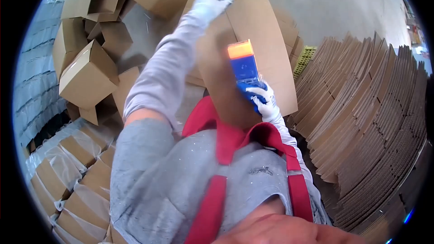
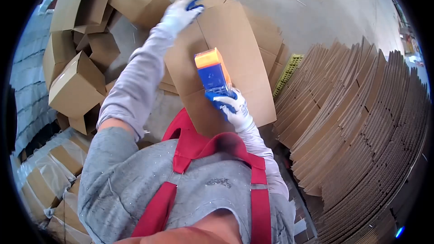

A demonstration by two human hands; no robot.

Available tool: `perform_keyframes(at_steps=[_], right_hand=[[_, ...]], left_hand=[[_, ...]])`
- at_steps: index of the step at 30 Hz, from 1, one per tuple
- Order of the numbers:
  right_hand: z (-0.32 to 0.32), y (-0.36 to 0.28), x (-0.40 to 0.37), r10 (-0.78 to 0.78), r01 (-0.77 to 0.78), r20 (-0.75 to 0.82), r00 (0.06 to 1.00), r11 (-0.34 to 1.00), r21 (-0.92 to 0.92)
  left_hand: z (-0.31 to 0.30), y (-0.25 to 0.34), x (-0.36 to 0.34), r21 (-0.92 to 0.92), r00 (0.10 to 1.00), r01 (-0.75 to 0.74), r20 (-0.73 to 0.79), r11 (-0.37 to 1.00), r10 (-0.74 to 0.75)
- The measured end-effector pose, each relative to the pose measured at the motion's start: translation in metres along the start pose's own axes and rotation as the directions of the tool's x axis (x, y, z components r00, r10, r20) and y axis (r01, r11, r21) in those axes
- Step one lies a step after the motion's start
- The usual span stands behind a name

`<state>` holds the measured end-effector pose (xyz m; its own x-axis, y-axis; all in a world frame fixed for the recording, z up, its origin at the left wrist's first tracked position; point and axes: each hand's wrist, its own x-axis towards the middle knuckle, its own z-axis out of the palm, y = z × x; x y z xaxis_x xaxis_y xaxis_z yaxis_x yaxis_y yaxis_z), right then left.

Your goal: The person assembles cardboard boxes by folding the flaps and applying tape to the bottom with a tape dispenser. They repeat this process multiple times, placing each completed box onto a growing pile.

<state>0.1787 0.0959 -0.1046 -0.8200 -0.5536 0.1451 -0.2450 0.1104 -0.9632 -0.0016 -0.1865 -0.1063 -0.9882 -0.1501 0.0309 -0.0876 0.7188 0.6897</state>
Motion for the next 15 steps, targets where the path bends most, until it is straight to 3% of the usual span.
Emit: perform_keyframes(at_steps=[2, 3, 4, 6, 8, 9, 10, 12, 13, 14, 15], right_hand=[[-0.005, 0.007, 0.002, -0.003, 0.003, 0.009, 1.0, 1.0, 0.008], [-0.006, 0.008, 0.001, 0.009, -0.01, -0.007, 1.0, 1.0, -0.003], [-0.007, 0.006, 0.003, 0.016, -0.016, 0.0, 1.0, 1.0, 0.003], [-0.009, -0.001, 0.01, -0.028, 0.027, 0.035, 0.999, 0.999, 0.021], [-0.007, 0.008, -0.001, 0.046, -0.047, 0.024, 0.999, 0.998, 0.052], [-0.011, 0.003, 0.002, 0.036, -0.037, 0.053, 0.998, 0.999, 0.016], [-0.016, 0.001, 0.006, 0.017, -0.015, 0.08, 0.997, 1.0, -0.022], [-0.018, 0.008, 0.004, -0.063, 0.06, 0.095, 0.993, 0.997, 0.038], [-0.02, 0.004, 0.003, -0.042, 0.04, 0.099, 0.994, 0.999, 0.024], [-0.02, 0.001, 0.002, -0.02, 0.019, 0.102, 0.995, 1.0, 0.014], [-0.021, 0.003, 0.002, -0.027, 0.025, 0.104, 0.994, 0.999, 0.019]], left_hand=[[-0.024, -0.003, -0.015, 0.139, 0.927, -0.318, -0.163, 0.938, 0.338], [-0.027, -0.008, -0.025, -0.075, 0.951, -0.293, 0.078, 0.953, 0.299], [-0.036, 0.005, -0.035, -0.397, 0.821, 0.365, 0.564, 0.842, -0.09], [-0.039, 0.024, -0.051, -0.307, 0.551, 0.53, 0.833, 0.79, -0.046], [-0.044, 0.053, -0.054, -0.078, 0.432, 0.232, 0.901, 0.97, -0.031], [-0.038, 0.047, -0.058, -0.226, 0.612, -0.053, 0.763, 0.973, 0.211], [-0.036, 0.045, -0.057, -0.231, 0.62, -0.058, 0.754, 0.971, 0.217], [-0.039, 0.047, -0.058, -0.283, 0.578, 0.126, 0.8, 0.951, 0.162], [-0.037, 0.041, -0.057, -0.295, 0.43, 0.394, 0.896, 0.87, 0.108], [-0.029, 0.021, -0.062, -0.414, 0.418, 0.484, 0.884, 0.771, 0.212], [-0.015, 0.009, -0.074, -0.446, 0.448, 0.633, 0.878, 0.633, 0.171]])
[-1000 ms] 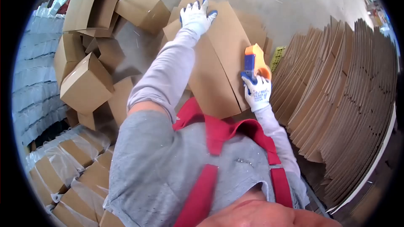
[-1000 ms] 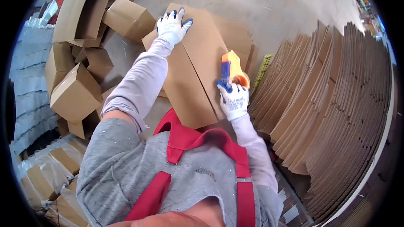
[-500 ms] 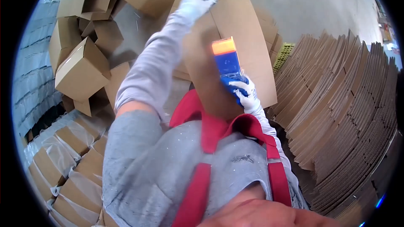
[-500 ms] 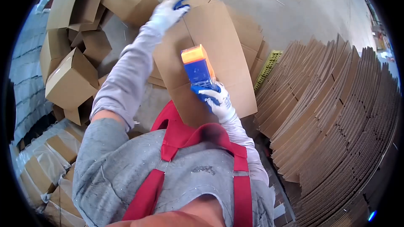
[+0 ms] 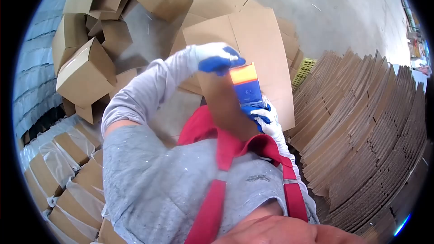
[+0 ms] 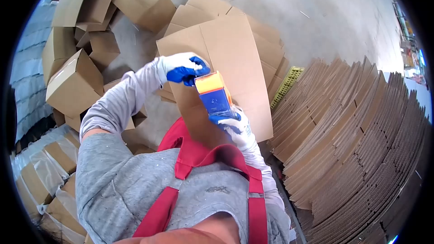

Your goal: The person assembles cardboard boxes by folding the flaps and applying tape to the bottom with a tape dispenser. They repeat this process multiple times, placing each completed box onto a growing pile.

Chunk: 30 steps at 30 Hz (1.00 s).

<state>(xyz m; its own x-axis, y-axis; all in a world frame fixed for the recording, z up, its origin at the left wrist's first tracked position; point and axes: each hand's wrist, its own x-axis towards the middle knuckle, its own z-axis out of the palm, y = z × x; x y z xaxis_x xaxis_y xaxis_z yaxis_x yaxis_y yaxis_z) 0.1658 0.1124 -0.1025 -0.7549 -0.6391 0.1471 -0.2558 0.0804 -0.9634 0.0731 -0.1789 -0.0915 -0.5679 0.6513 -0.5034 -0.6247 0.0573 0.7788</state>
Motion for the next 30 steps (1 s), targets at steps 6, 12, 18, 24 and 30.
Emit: perform_keyframes(at_steps=[6, 12, 18, 24, 30], right_hand=[[0.0, -0.02, 0.027, 0.115, -0.104, -0.074, 0.991, 0.985, 0.141], [-0.001, -0.039, 0.057, 0.348, -0.333, -0.143, 0.926, 0.935, 0.12], [0.003, -0.038, 0.061, 0.268, -0.256, -0.177, 0.947, 0.963, 0.087], [0.006, -0.027, 0.023, 0.354, -0.302, -0.157, 0.922, 0.911, 0.281], [0.011, -0.062, -0.277, 0.585, -0.537, -0.163, 0.795, 0.803, 0.259]], left_hand=[[-0.011, 0.023, 0.004, 0.882, 0.82, -0.123, -0.168, 0.455, 0.547], [-0.119, 0.052, 0.055, 0.807, 0.783, 0.461, -0.566, 0.368, 0.259], [-0.157, 0.007, 0.081, 0.667, 0.658, 0.708, -0.742, -0.232, -0.127], [-0.016, 0.061, 0.081, 0.791, 0.695, 0.514, -0.611, 0.331, 0.38], [0.004, 0.054, 0.08, 0.791, 0.518, 0.538, -0.583, 0.292, 0.626]])
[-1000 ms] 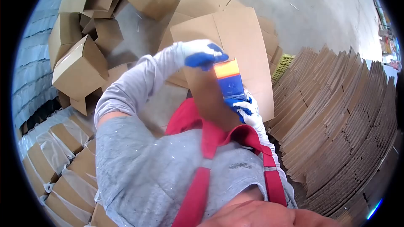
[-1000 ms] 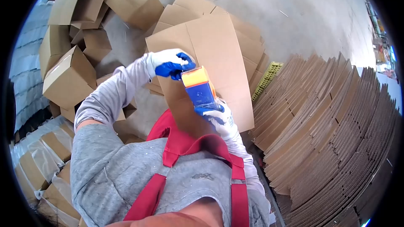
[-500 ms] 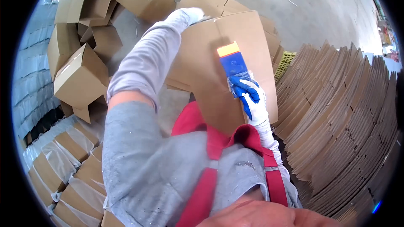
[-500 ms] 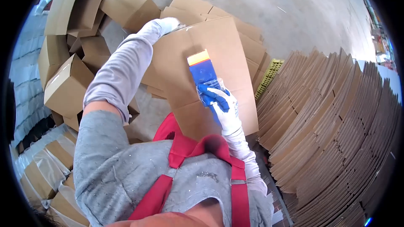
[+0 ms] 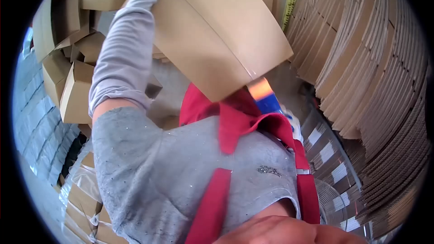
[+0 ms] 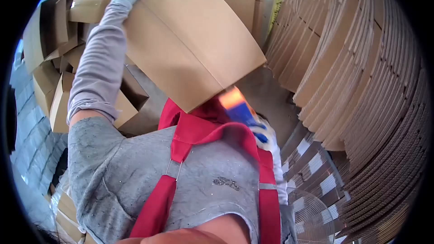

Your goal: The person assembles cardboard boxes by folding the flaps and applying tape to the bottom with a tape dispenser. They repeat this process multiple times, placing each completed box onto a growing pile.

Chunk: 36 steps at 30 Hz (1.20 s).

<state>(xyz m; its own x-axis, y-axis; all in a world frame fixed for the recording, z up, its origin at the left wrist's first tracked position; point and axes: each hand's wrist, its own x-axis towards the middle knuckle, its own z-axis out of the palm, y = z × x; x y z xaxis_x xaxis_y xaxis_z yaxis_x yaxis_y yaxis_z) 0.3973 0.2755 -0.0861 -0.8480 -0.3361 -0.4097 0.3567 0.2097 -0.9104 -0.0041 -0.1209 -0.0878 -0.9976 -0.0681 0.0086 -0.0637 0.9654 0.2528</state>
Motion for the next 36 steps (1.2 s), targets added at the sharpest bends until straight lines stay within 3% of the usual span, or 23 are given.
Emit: perform_keyframes(at_steps=[2, 3, 5, 6, 9, 10, 11, 13, 15, 16, 17, 19, 21, 22, 23, 24, 26, 30, 32, 33, 34, 35, 36], right_hand=[[-0.001, 0.034, -0.031, 0.127, -0.129, -0.05, 0.991, 0.991, -0.022], [0.007, 0.025, -0.033, 0.081, -0.126, -0.124, 0.989, 0.896, -0.427], [0.021, 0.007, 0.017, -0.056, -0.035, -0.221, 0.974, 0.922, -0.386], [0.026, 0.015, 0.04, -0.144, 0.08, -0.185, 0.972, 0.945, -0.316], [0.036, -0.016, 0.062, -0.231, 0.179, -0.155, 0.961, 0.94, -0.289], [0.043, -0.024, 0.07, -0.217, 0.154, -0.187, 0.958, 0.941, -0.301], [0.048, -0.014, 0.072, -0.002, 0.01, -0.239, 0.971, 0.999, 0.032], [0.052, 0.0, 0.091, 0.008, 0.077, -0.347, 0.938, 0.97, 0.23], [0.051, 0.054, 0.127, 0.246, -0.16, -0.123, 0.961, 0.864, 0.477], [0.058, 0.083, 0.131, 0.319, -0.278, -0.31, 0.896, 0.945, 0.17], [0.052, 0.054, 0.132, 0.324, -0.401, -0.263, 0.909, 0.85, -0.34], [0.041, 0.01, 0.115, 0.313, -0.374, -0.212, 0.926, 0.841, -0.39], [0.035, -0.011, 0.117, 0.262, -0.285, -0.117, 0.958, 0.813, -0.507], [0.035, -0.021, 0.129, 0.182, -0.199, -0.09, 0.979, 0.773, -0.602], [0.032, -0.016, 0.155, 0.315, -0.22, 0.004, 0.949, 0.671, -0.708], [0.039, -0.036, 0.18, 0.432, -0.348, -0.093, 0.897, 0.561, -0.751], [0.043, -0.022, 0.228, 0.446, -0.423, -0.22, 0.867, 0.43, -0.798], [0.071, -0.053, 0.293, 0.32, -0.11, 0.037, 0.947, 0.427, -0.898], [0.114, -0.105, 0.303, 0.295, 0.079, 0.228, 0.928, 0.442, -0.894], [0.14, -0.139, 0.304, 0.268, 0.177, 0.344, 0.9, 0.496, -0.85], [0.171, -0.181, 0.3, 0.239, 0.263, 0.479, 0.845, 0.595, -0.76], [0.194, -0.215, 0.296, -0.162, 0.442, 0.577, 0.801, 0.81, -0.386], [0.21, -0.222, 0.303, -0.431, 0.65, 0.635, 0.641, 0.745, -0.149]], left_hand=[[0.003, 0.003, -0.001, -0.01, 0.989, -0.07, -0.128, 0.997, 0.068], [0.005, 0.007, -0.007, -0.041, 0.964, -0.128, -0.241, 0.991, 0.115], [0.01, 0.023, -0.018, 0.303, 0.739, -0.236, -0.561, 0.924, 0.372], [0.011, 0.045, -0.049, 0.352, 0.814, -0.311, -0.381, 0.883, 0.439], [-0.007, 0.139, -0.192, -0.175, 0.633, -0.717, 0.244, 0.675, 0.735], [0.025, 0.142, -0.224, -0.117, 0.638, -0.745, 0.164, 0.657, 0.753], [0.05, 0.138, -0.246, -0.063, 0.633, -0.767, 0.084, 0.638, 0.77], [0.045, 0.146, -0.232, -0.082, 0.641, -0.756, 0.106, 0.649, 0.76], [0.026, 0.145, -0.226, -0.163, 0.645, -0.735, 0.134, 0.659, 0.752], [0.026, 0.131, -0.206, -0.433, 0.625, -0.675, 0.094, 0.597, 0.775], [0.023, 0.109, -0.187, -0.668, 0.61, -0.565, 0.057, 0.484, 0.791], [-0.024, 0.066, -0.137, -0.411, 0.729, -0.655, -0.127, 0.633, 0.672], [-0.03, -0.001, -0.069, -0.303, 0.896, -0.407, -0.315, 0.862, 0.312], [-0.036, -0.025, -0.051, -0.071, 0.967, -0.149, -0.219, 0.986, 0.131], [-0.036, -0.039, -0.038, 0.16, 0.98, 0.136, -0.17, 0.978, -0.109], [-0.028, -0.048, -0.033, 0.15, 0.98, 0.184, -0.103, 0.971, -0.17], [-0.025, -0.059, -0.028, 0.047, 0.965, 0.259, 0.03, 0.965, -0.26], [-0.106, -0.11, -0.078, -0.216, 0.937, 0.349, 0.066, 0.912, -0.343], [-0.198, -0.154, -0.118, -0.188, 0.893, 0.423, -0.077, 0.886, -0.443], [-0.235, -0.201, -0.148, 0.146, 0.899, 0.262, -0.398, 0.954, -0.186], [-0.28, -0.237, -0.173, -0.239, 0.7, 0.565, -0.367, 0.79, -0.612], [-0.328, -0.242, -0.193, -0.094, 0.579, 0.602, -0.633, 0.793, -0.515], [-0.356, -0.222, -0.2, -0.009, 0.424, 0.555, -0.857, 0.832, -0.292]])
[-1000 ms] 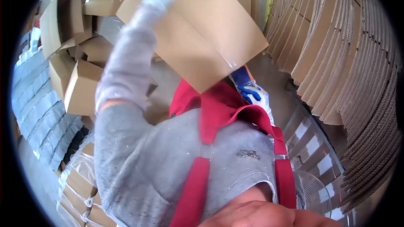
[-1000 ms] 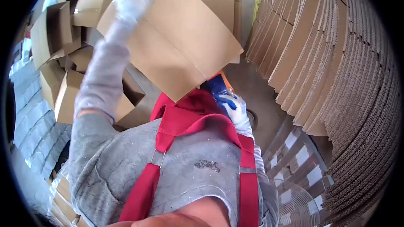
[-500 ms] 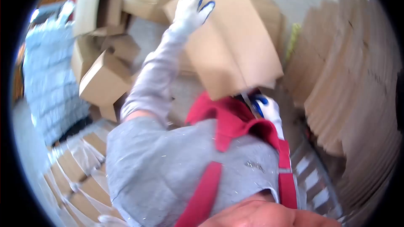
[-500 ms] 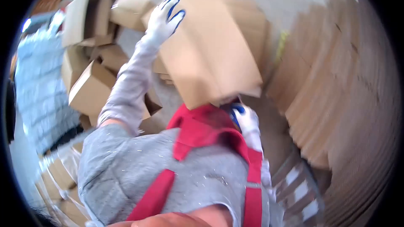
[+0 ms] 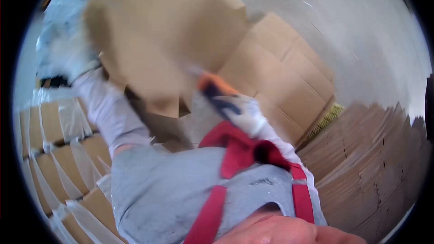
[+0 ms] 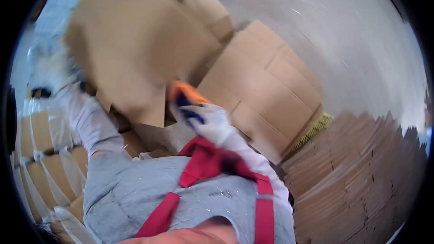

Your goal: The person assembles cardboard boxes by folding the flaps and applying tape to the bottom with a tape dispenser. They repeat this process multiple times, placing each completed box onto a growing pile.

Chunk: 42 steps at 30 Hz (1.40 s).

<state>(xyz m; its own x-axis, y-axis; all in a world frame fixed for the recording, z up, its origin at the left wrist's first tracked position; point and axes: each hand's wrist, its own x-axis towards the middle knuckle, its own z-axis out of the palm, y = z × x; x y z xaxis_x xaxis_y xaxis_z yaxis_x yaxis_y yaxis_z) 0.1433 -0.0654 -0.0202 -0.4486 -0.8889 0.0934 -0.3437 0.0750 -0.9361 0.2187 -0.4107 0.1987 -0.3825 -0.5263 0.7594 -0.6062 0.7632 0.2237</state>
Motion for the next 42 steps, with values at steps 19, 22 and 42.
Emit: perform_keyframes(at_steps=[19, 22, 42], right_hand=[[0.114, 0.118, -0.315, 0.955, -0.839, -0.288, 0.064, 0.207, 0.502], [0.134, 0.103, -0.326, 0.979, -0.675, -0.168, -0.117, 0.046, 0.737], [-0.184, -0.035, -0.106, 0.081, -0.521, -0.616, 0.784, 0.624, -0.582]], left_hand=[[0.51, 0.325, -0.459, -0.577, -0.228, -0.548, 0.8, 0.606, 0.555], [0.52, 0.31, -0.459, -0.67, -0.201, -0.5, 0.706, 0.549, 0.679], [0.129, 0.243, -0.231, -0.881, -0.178, -0.473, 0.076, -0.018, 0.981]])
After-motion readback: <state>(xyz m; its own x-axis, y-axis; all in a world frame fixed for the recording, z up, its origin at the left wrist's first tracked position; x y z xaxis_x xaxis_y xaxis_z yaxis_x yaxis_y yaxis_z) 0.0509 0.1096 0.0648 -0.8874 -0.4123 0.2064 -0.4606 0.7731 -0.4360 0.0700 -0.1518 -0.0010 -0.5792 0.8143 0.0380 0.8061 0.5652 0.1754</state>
